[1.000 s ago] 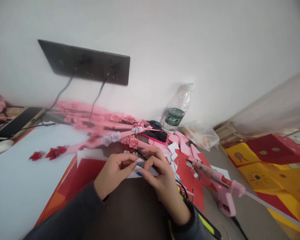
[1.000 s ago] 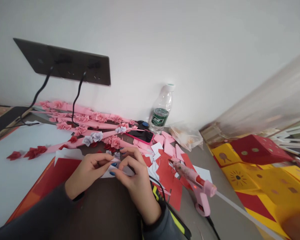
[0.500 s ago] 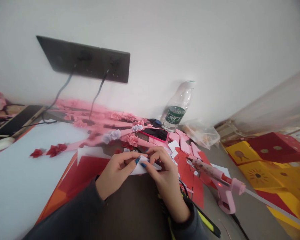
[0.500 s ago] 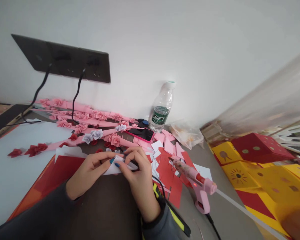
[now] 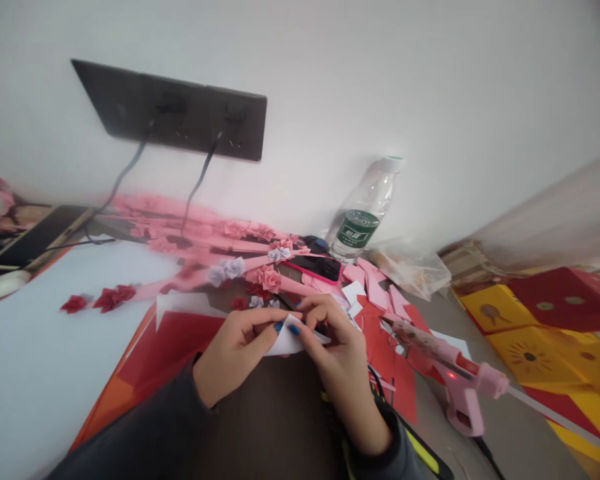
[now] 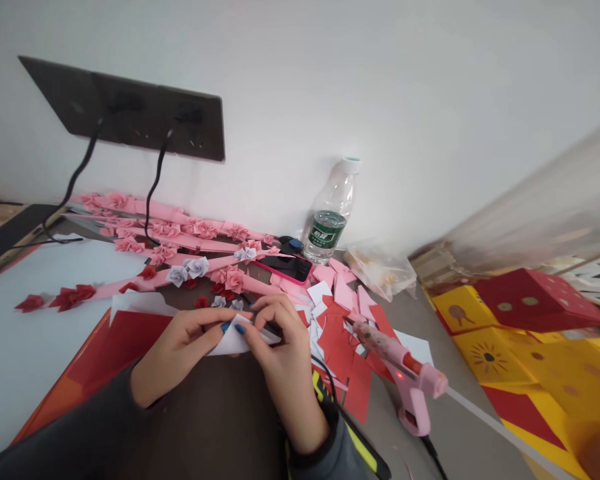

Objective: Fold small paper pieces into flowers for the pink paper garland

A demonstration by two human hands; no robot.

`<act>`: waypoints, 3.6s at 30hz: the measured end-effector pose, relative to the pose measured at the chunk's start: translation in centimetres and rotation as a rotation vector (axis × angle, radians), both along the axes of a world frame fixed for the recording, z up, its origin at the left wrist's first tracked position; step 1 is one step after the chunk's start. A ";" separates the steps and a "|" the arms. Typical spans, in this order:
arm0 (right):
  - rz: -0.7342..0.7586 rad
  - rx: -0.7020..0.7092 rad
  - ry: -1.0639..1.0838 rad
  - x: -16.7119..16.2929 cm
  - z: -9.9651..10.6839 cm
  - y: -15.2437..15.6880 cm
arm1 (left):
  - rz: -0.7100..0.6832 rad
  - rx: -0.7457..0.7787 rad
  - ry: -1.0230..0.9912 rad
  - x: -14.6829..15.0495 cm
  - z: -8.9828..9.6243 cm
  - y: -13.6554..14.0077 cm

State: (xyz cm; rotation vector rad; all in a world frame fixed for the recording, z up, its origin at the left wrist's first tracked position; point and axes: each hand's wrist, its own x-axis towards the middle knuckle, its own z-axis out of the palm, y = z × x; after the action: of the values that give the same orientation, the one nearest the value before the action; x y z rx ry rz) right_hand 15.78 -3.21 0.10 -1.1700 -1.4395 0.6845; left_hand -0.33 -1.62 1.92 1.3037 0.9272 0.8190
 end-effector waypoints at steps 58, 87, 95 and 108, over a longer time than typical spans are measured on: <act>0.102 -0.091 -0.097 0.0 -0.1 -0.5 | -0.089 -0.102 0.069 -0.2 -0.7 0.0; -0.005 -0.043 -0.008 0.4 0.2 -0.4 | -0.301 -0.209 0.063 -0.7 -0.3 0.3; -0.215 -0.031 0.068 0.9 0.0 -0.3 | -0.043 -0.130 -0.045 -1.5 0.5 1.2; -0.032 -0.013 -0.027 0.0 0.2 -0.1 | -0.248 -0.008 0.151 -1.3 0.0 0.6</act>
State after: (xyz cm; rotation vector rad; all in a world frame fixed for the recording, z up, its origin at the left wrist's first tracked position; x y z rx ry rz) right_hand 15.73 -3.32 0.34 -1.2138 -1.4382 0.6592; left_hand -1.58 -0.97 1.88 1.4555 0.8641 0.5297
